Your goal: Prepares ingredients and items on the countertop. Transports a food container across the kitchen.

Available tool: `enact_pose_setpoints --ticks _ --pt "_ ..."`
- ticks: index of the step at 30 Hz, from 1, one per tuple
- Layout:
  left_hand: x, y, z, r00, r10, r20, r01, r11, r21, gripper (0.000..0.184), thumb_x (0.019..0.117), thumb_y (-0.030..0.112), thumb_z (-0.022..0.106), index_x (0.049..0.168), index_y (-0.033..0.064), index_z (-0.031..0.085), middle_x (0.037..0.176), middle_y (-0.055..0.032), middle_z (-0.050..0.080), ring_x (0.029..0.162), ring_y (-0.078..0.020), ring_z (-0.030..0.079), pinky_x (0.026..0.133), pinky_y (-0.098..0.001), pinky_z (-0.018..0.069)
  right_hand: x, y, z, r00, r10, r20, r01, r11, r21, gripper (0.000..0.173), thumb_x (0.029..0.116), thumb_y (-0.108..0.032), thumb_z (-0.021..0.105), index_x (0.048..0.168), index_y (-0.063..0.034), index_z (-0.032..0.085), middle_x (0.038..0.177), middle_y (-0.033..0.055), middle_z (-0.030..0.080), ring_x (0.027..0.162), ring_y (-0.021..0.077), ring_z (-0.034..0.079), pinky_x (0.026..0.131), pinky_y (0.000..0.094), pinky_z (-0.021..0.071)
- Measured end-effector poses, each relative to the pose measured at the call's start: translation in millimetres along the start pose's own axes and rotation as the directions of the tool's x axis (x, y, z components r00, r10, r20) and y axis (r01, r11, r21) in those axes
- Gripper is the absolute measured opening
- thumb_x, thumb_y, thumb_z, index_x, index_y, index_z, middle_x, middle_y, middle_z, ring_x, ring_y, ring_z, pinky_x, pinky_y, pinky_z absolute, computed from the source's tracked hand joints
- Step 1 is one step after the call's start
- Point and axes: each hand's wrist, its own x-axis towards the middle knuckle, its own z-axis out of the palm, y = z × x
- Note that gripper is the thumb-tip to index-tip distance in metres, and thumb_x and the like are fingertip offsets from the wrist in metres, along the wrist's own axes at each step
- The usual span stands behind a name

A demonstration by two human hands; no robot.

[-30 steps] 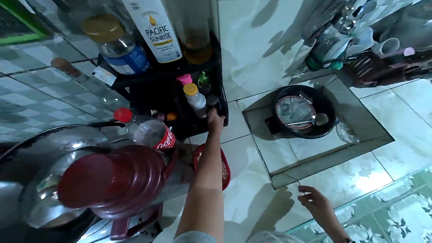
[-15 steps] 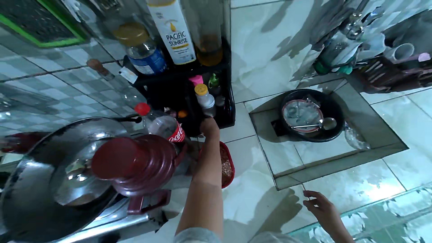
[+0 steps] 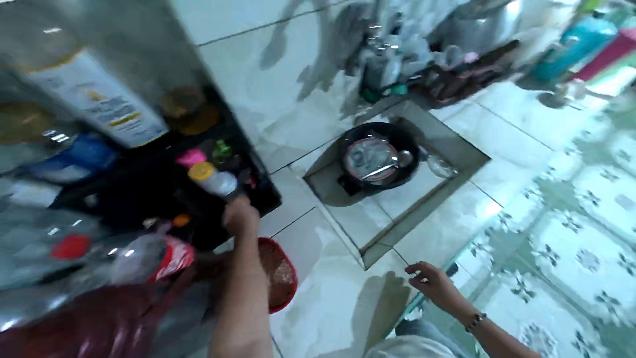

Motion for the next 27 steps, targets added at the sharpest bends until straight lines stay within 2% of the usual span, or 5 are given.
enact_pose_setpoints --ticks 4,10,14,16,27 --pt "-80.2 65.6 -30.0 0.941 0.318 0.117 -0.252 0.888 -0.385 0.037 0.097 0.009 0.066 0.131 -0.002 0.058 0.11 -0.0232 0.07 0.092 -0.0355 0.071 0.082 -0.0549 0.0584 -5.0 -24.7 -3.7 0.996 -0.089 -0.027 0.093 0.971 0.219 0.038 0.0956 -0.01 0.068 0.132 -0.0018 0.061 0.125 0.0138 0.066 0.095 0.0188 0.07 0.083 0.0358 0.0605" --pt "-244.1 136.9 17.7 0.592 0.698 0.403 -0.199 0.611 -0.766 0.02 0.0893 0.005 0.073 0.107 -0.0042 0.069 0.097 -0.0104 0.072 0.084 -0.0142 0.071 0.079 -0.0322 0.0607 -6.5 -61.9 -12.3 0.951 -0.31 0.01 0.278 0.864 0.421 0.072 0.0866 -0.007 0.078 0.151 -0.0056 0.046 0.145 0.012 0.056 0.105 0.0173 0.071 0.084 0.0335 0.0636" --pt "-276.1 154.3 48.8 0.68 0.62 0.393 -0.058 0.579 -0.814 0.016 0.0888 0.007 0.076 0.101 -0.002 0.071 0.093 -0.0069 0.073 0.082 -0.0103 0.07 0.077 -0.0276 0.0595 2.6 -42.9 -23.0 0.929 -0.366 -0.048 0.36 0.869 0.34 0.037 0.0891 -0.006 0.077 0.123 0.0034 0.066 0.113 0.0108 0.071 0.094 0.0101 0.071 0.083 0.0265 0.0619" --pt "-280.0 160.0 56.8 0.722 0.585 0.37 -0.066 0.59 -0.804 0.02 0.0924 0.015 0.074 0.107 0.0013 0.074 0.104 -0.0067 0.073 0.085 -0.0105 0.069 0.075 -0.0278 0.0581 14.0 -29.5 -44.5 0.931 -0.365 -0.008 0.356 0.902 0.244 0.035 0.0897 -0.006 0.075 0.123 0.0016 0.067 0.113 0.0107 0.072 0.093 0.0117 0.071 0.082 0.0278 0.0615" --pt "-319.3 176.0 80.0 0.929 0.242 0.279 0.003 0.75 -0.661 0.027 0.0972 0.015 0.066 0.121 0.0025 0.07 0.122 -0.0135 0.068 0.098 -0.018 0.067 0.083 -0.0328 0.0564 221.7 36.9 -281.7 0.978 -0.203 -0.054 0.153 0.863 -0.482 0.034 0.0962 -0.018 0.071 0.125 0.0009 0.068 0.117 0.0282 0.068 0.106 0.0477 0.066 0.094 0.0689 0.0481"
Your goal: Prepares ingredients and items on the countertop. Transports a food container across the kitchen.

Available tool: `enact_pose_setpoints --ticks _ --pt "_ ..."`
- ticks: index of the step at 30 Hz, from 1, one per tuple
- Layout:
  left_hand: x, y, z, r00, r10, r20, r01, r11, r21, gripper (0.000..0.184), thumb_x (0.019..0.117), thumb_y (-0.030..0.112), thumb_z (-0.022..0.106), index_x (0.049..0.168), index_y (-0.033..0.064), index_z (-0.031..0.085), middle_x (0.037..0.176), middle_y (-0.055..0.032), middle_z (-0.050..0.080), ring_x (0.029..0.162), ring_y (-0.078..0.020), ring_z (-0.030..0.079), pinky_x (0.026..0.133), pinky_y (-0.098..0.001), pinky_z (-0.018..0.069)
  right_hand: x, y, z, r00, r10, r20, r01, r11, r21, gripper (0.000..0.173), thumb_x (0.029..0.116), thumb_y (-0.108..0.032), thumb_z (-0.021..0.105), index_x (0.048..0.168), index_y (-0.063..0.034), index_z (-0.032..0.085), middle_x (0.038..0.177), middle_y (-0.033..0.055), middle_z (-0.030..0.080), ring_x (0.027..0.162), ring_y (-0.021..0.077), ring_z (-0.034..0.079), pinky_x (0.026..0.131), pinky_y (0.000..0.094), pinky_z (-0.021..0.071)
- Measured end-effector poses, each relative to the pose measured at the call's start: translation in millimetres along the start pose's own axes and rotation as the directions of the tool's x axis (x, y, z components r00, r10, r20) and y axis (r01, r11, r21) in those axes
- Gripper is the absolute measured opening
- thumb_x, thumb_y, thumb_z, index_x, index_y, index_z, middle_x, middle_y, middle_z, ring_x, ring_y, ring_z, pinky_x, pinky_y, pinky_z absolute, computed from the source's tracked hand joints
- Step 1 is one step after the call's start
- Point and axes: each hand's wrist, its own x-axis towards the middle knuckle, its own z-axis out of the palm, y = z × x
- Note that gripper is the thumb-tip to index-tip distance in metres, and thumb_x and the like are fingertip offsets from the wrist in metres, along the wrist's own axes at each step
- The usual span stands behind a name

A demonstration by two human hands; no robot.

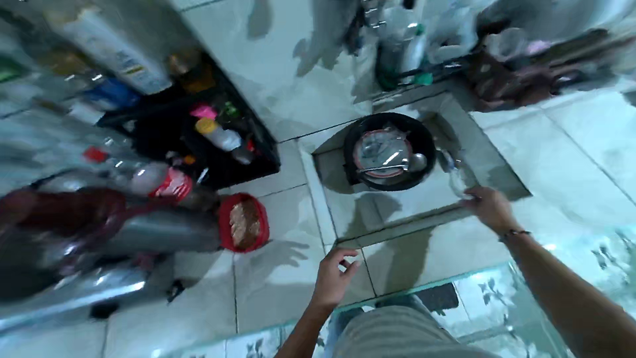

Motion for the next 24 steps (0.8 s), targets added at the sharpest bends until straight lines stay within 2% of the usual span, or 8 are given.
enact_pose_setpoints --ticks 3,5,9,12,14,17,20,24 --pt "-21.0 -17.8 12.7 0.986 -0.022 -0.167 0.025 1.0 0.017 0.027 0.0968 0.014 0.065 0.119 0.0005 0.07 0.12 -0.0163 0.068 0.098 -0.0213 0.069 0.085 -0.0354 0.0582 50.4 33.1 -13.7 1.0 0.027 0.011 -0.026 0.995 -0.1 0.037 0.0986 -0.021 0.068 0.129 -0.001 0.066 0.123 0.0312 0.066 0.114 0.0527 0.061 0.096 0.0738 0.0433" --pt "-34.2 -20.9 14.2 0.953 -0.124 -0.276 0.129 0.992 0.0 0.028 0.0972 0.013 0.065 0.122 0.0006 0.069 0.123 -0.0166 0.067 0.098 -0.0219 0.069 0.085 -0.0363 0.0587 69.8 45.3 -19.8 0.998 0.053 0.023 -0.049 0.987 -0.151 0.045 0.0981 -0.024 0.069 0.136 -0.0011 0.062 0.131 0.0342 0.061 0.123 0.0553 0.056 0.101 0.075 0.0398" --pt "-52.1 -35.9 -6.7 0.818 -0.329 -0.472 0.33 0.94 -0.083 0.049 0.0973 0.014 0.067 0.142 0.0004 0.053 0.138 -0.0213 0.058 0.106 -0.0266 0.068 0.088 -0.0398 0.058 80.2 36.5 -22.6 0.999 -0.022 0.025 0.025 0.994 -0.111 0.059 0.0984 -0.026 0.069 0.147 0.001 0.051 0.146 0.0379 0.047 0.136 0.0564 0.044 0.111 0.0712 0.0336" --pt "-52.5 -59.0 -35.5 0.692 -0.437 -0.575 0.395 0.895 -0.205 0.067 0.0977 0.021 0.069 0.155 0.0041 0.038 0.148 -0.0271 0.047 0.111 -0.0339 0.067 0.09 -0.0453 0.0582 68.3 20.2 -13.7 0.983 -0.182 0.024 0.182 0.983 -0.007 0.055 0.099 -0.023 0.069 0.146 0.0006 0.052 0.145 0.0361 0.048 0.133 0.0538 0.048 0.11 0.0666 0.0383" --pt "-44.9 -74.3 -56.8 0.617 -0.461 -0.638 0.355 0.887 -0.297 0.072 0.0974 0.02 0.07 0.158 0.0071 0.033 0.152 -0.0308 0.041 0.114 -0.0389 0.065 0.09 -0.0491 0.0576 51.1 5.3 -4.8 0.969 -0.245 0.046 0.241 0.968 0.077 0.055 0.099 -0.02 0.069 0.146 0.0016 0.052 0.148 0.0341 0.047 0.131 0.0502 0.052 0.107 0.0621 0.0432" --pt "-23.7 -99.4 -85.8 0.575 -0.386 -0.721 0.306 0.919 -0.248 0.079 0.0951 0.014 0.073 0.16 0.0074 0.029 0.158 -0.0316 0.032 0.131 -0.0449 0.054 0.101 -0.0552 0.0519 24.2 -14.9 7.6 0.95 -0.301 0.082 0.285 0.945 0.163 0.052 0.098 -0.016 0.07 0.144 0.0019 0.054 0.147 0.0323 0.049 0.126 0.0475 0.057 0.1 0.0596 0.0495" --pt "0.1 -118.0 -108.7 0.554 -0.367 -0.748 0.37 0.913 -0.174 0.069 0.0944 0.017 0.074 0.154 0.0078 0.041 0.158 -0.03 0.034 0.134 -0.0461 0.051 0.102 -0.058 0.0506 1.9 -31.2 18.2 0.932 -0.332 0.143 0.301 0.932 0.2 0.05 0.0977 -0.013 0.069 0.143 0.0011 0.055 0.147 0.0297 0.05 0.126 0.0451 0.058 0.098 0.0575 0.0522" --pt "11.6 -118.7 -113.4 0.515 -0.371 -0.772 0.434 0.89 -0.138 0.043 0.0945 0.016 0.074 0.133 0.0011 0.06 0.148 -0.0265 0.049 0.132 -0.0432 0.054 0.105 -0.0598 0.0474 -32.6 -46.6 36.1 0.89 -0.4 0.222 0.348 0.907 0.238 0.046 0.0965 -0.007 0.069 0.14 0.0014 0.057 0.144 0.0286 0.054 0.121 0.042 0.062 0.097 0.0538 0.0548"
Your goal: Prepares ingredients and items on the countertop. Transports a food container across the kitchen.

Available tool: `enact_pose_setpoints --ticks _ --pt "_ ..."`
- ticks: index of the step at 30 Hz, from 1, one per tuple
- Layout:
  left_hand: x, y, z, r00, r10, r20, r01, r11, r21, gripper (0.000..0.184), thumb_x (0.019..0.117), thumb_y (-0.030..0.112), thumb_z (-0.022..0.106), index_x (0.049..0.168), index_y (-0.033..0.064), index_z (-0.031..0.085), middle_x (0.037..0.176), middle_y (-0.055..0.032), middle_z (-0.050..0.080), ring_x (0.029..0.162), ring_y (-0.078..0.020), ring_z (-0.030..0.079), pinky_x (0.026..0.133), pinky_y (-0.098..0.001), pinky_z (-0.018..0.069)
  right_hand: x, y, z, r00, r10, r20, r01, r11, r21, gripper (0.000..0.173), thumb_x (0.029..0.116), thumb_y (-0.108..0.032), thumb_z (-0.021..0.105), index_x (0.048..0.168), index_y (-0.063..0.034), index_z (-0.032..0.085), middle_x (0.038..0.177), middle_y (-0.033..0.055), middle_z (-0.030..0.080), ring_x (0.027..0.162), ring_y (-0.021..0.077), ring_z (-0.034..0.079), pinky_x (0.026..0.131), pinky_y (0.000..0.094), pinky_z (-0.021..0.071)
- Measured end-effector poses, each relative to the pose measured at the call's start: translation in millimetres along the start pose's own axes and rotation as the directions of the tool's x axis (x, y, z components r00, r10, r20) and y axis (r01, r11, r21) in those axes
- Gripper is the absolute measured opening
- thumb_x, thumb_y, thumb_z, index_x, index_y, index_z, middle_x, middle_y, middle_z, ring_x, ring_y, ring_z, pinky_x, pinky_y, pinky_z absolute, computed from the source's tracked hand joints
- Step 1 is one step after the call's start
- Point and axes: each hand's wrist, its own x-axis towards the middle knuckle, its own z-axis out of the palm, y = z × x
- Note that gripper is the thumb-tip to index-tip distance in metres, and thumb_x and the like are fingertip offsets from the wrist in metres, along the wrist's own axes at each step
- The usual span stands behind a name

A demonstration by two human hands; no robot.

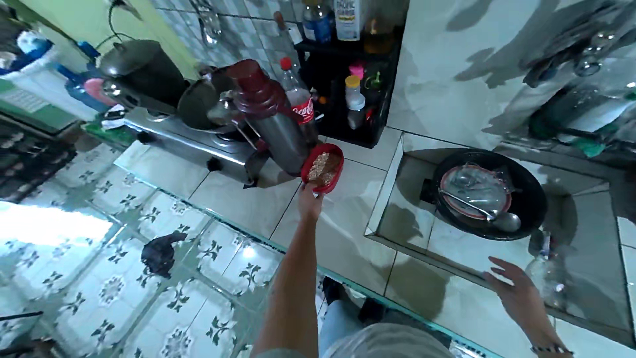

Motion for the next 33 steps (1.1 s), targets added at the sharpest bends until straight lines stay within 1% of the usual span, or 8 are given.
enact_pose_setpoints --ticks 7,12,16,19,23,27,30,33 --pt "-28.8 -42.8 -11.4 0.988 0.146 0.04 -0.142 0.986 -0.091 0.039 0.095 0.021 0.073 0.124 -0.0031 0.064 0.136 -0.0277 0.057 0.122 -0.038 0.061 0.103 -0.0505 0.0524 -47.1 -39.7 75.2 0.989 -0.039 0.145 0.025 0.995 0.092 0.043 0.0947 -0.009 0.07 0.134 0.0035 0.061 0.139 0.0244 0.059 0.121 0.0347 0.065 0.096 0.0489 0.0571" --pt "-95.8 -81.4 -76.6 0.962 0.238 0.132 -0.188 0.932 -0.31 0.034 0.095 0.016 0.071 0.121 -0.0052 0.065 0.14 -0.0265 0.055 0.121 -0.0289 0.064 0.102 -0.0378 0.0556 -63.0 -112.0 148.5 0.94 -0.076 0.331 0.005 0.978 0.208 0.043 0.0965 -0.016 0.07 0.136 -0.0024 0.061 0.14 0.0175 0.06 0.114 0.024 0.069 0.094 0.0385 0.0604" --pt "-159.4 -125.0 -158.7 0.945 0.284 0.163 -0.204 0.899 -0.387 0.032 0.0893 0.016 0.078 0.112 -0.0035 0.069 0.136 -0.0233 0.059 0.116 -0.0243 0.066 0.098 -0.0358 0.058 -77.8 -201.1 225.5 0.831 -0.168 0.53 -0.175 0.826 0.536 0.099 0.0821 -0.048 0.08 0.157 -0.0074 0.03 0.143 0.0132 0.059 0.118 0.0317 0.067 0.088 0.0481 0.0628" --pt "-196.7 -173.4 -228.2 0.934 0.312 0.173 -0.233 0.9 -0.367 0.031 0.0883 0.015 0.079 0.112 -0.0022 0.071 0.139 -0.0237 0.057 0.122 -0.027 0.063 0.102 -0.0396 0.056 -107.4 -278.5 290.3 0.778 -0.182 0.601 -0.332 0.694 0.639 0.131 0.0683 -0.06 0.088 0.161 -0.0199 0.004 0.138 0.0118 0.062 0.113 0.0337 0.07 0.083 0.0521 0.0642" --pt "-226.2 -238.9 -301.8 0.967 0.216 0.133 -0.173 0.946 -0.274 0.03 0.0904 0.019 0.077 0.112 0.0002 0.07 0.139 -0.0228 0.057 0.119 -0.0283 0.065 0.099 -0.0425 0.0563 -154.6 -351.8 374.4 0.738 -0.152 0.657 -0.408 0.675 0.615 0.116 0.0807 -0.046 0.081 0.161 -0.0267 -0.001 0.132 0.0116 0.062 0.105 0.0321 0.072 0.078 0.054 0.0646" --pt "-241.9 -281.1 -357.5 0.992 0.109 -0.059 -0.118 0.973 -0.197 0.032 0.0899 0.02 0.078 0.115 0.0006 0.071 0.141 -0.0232 0.057 0.116 -0.0332 0.066 0.096 -0.0497 0.0567 -189.8 -419.8 444.5 0.692 -0.076 0.718 -0.463 0.717 0.521 0.048 0.1067 -0.021 0.046 0.149 -0.0128 0.026 0.115 0.0061 0.067 0.093 0.0211 0.074 0.071 0.0449 0.0652" --pt "-244.4 -316.1 -379.9 0.973 0.032 -0.227 -0.083 0.973 -0.217 0.03 0.0887 0.016 0.079 0.112 0.0 0.071 0.141 -0.0255 0.056 0.11 -0.0343 0.069 0.091 -0.0491 0.0587 -198.0 -462.9 493.1 0.602 -0.105 0.791 -0.449 0.775 0.445 0.046 0.1075 -0.022 0.046 0.149 -0.0137 0.027 0.115 0.0041 0.068 0.094 0.0184 0.074 0.075 0.0429 0.0655" --pt "-235.0 -349.4 -398.0 0.926 -0.077 -0.369 -0.028 0.962 -0.271 0.027 0.088 0.015 0.079 0.108 -0.0005 0.072 0.138 -0.026 0.057 0.108 -0.0333 0.069 0.09 -0.0469 0.059 -199.4 -499.1 541.1 0.453 -0.135 0.881 -0.46 0.811 0.361 0.06 0.1078 -0.028 0.043 0.158 -0.0224 0.011 0.126 0.0068 0.062 0.101 0.0225 0.072 0.08 0.0456 0.0641"
